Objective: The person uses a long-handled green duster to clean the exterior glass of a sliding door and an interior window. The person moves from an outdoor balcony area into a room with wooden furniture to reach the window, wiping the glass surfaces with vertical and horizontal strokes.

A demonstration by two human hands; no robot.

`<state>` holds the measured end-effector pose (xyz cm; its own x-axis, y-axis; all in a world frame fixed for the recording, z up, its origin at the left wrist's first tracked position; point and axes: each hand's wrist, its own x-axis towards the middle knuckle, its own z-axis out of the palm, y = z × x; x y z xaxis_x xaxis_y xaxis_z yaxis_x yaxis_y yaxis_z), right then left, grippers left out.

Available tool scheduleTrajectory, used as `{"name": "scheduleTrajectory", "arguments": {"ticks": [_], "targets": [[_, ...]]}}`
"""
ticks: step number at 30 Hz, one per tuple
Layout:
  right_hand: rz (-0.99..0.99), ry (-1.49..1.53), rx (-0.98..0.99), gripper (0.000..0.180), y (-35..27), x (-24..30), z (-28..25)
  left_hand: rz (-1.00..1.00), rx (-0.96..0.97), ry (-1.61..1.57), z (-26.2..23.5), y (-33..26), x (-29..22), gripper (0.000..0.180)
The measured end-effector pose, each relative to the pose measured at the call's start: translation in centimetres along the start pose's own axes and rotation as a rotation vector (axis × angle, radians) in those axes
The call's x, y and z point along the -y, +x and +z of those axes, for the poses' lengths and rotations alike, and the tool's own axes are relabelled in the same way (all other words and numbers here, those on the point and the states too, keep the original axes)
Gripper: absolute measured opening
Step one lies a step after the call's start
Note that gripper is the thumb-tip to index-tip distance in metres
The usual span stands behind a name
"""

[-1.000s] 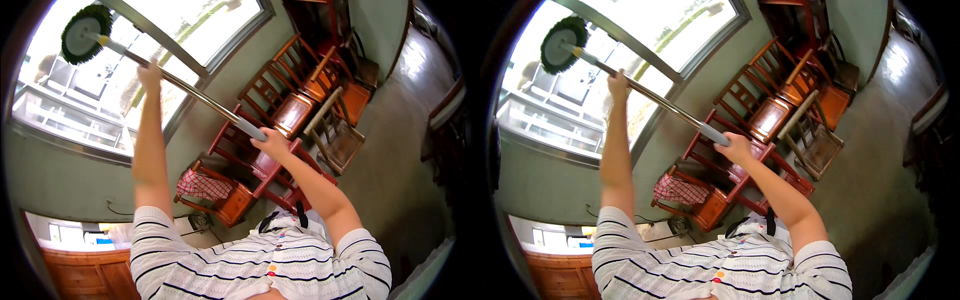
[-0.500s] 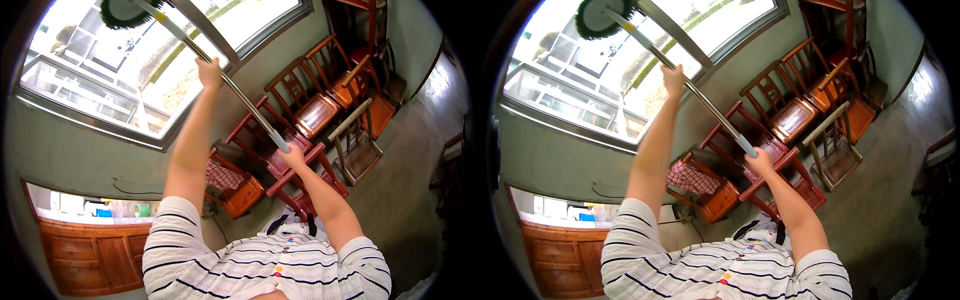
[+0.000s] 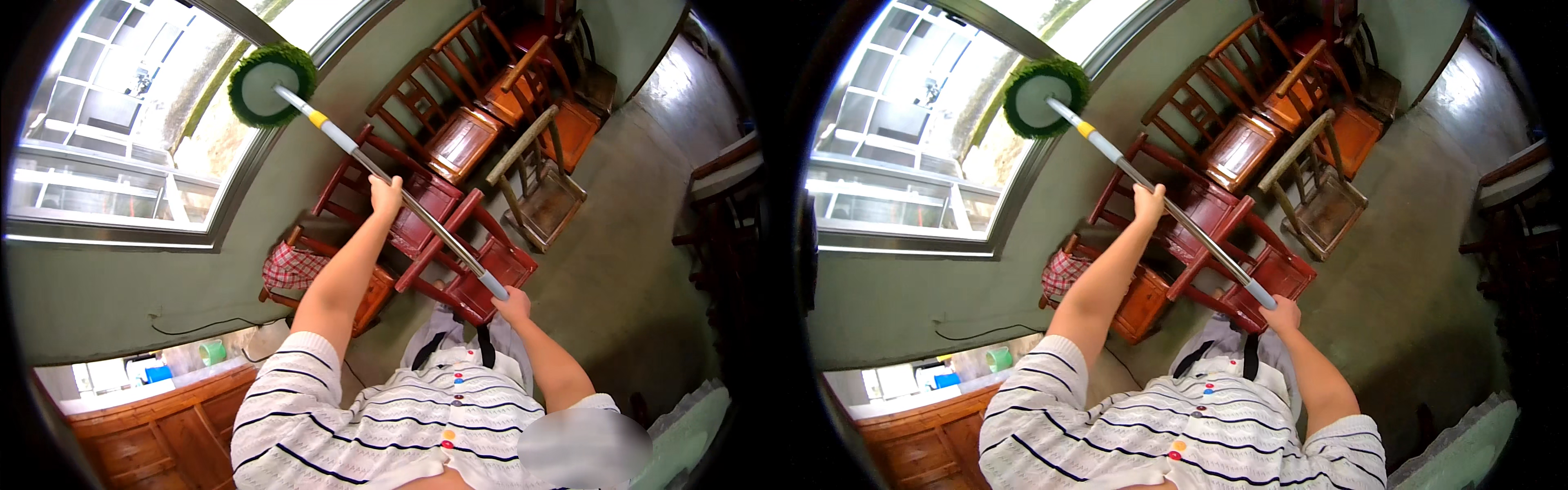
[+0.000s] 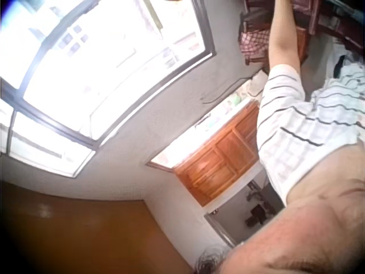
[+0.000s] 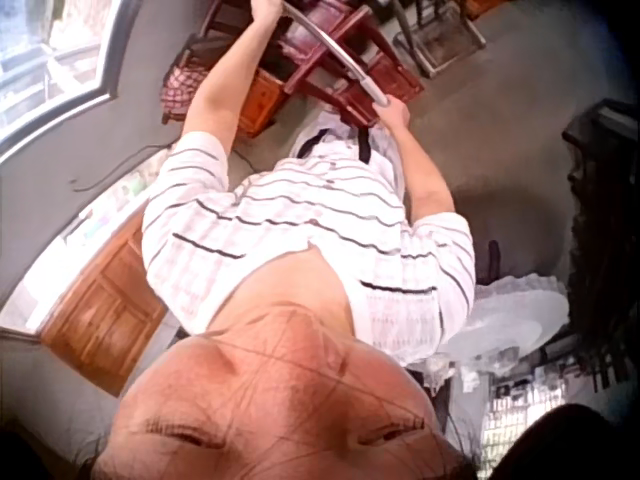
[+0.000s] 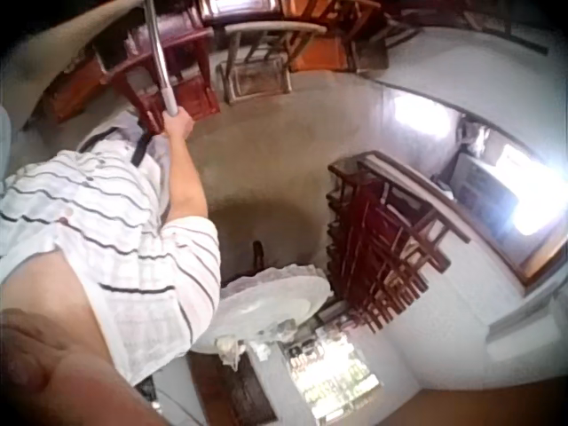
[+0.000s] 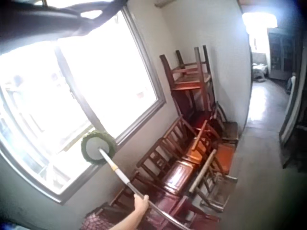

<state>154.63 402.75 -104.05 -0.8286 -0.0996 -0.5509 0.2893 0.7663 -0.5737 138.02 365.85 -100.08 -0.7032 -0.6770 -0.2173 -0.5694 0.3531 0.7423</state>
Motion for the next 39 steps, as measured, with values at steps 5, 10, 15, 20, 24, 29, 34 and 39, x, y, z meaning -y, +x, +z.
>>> {"name": "scheduleTrajectory", "arguments": {"ticks": [5, 10, 15, 20, 24, 29, 34, 39], "targets": [[-0.173, 0.122, -0.09, 0.03, 2.5, 5.3, 1.2, 0.308, -0.179, -0.025, -6.3, 1.3, -8.6, 0.042], [-0.486, 0.35, -0.107, 0.026, 4.8, 18.6, 0.1, 0.415, -0.327, -0.068, -19.7, 7.3, -18.1, 0.049], [-0.723, 0.461, -0.049, 0.029, 2.9, 35.5, -4.7, 0.703, -0.43, -0.205, -33.7, 5.7, -32.8, 0.064], [-0.914, 0.62, 0.1, 0.033, -1.8, 47.0, -6.2, 0.827, -0.778, -0.035, -44.4, 7.9, -39.5, 0.058], [-0.921, 0.651, 0.092, 0.031, 0.2, 46.5, -3.3, 0.723, -0.777, -0.042, -41.0, 8.6, -38.0, 0.054], [-0.742, 0.555, 0.076, 0.026, 5.2, 34.2, 3.9, 0.611, -0.507, 0.031, -29.9, 7.8, -24.5, 0.054], [-0.553, 0.302, 0.009, 0.021, 7.4, 16.0, 7.1, 0.524, -0.455, -0.047, -16.6, 3.8, -11.4, 0.05], [-0.345, -0.01, -0.006, 0.028, 4.8, 6.4, 3.7, 0.231, -0.087, -0.21, -10.1, 1.1, -1.0, 0.036]]}}
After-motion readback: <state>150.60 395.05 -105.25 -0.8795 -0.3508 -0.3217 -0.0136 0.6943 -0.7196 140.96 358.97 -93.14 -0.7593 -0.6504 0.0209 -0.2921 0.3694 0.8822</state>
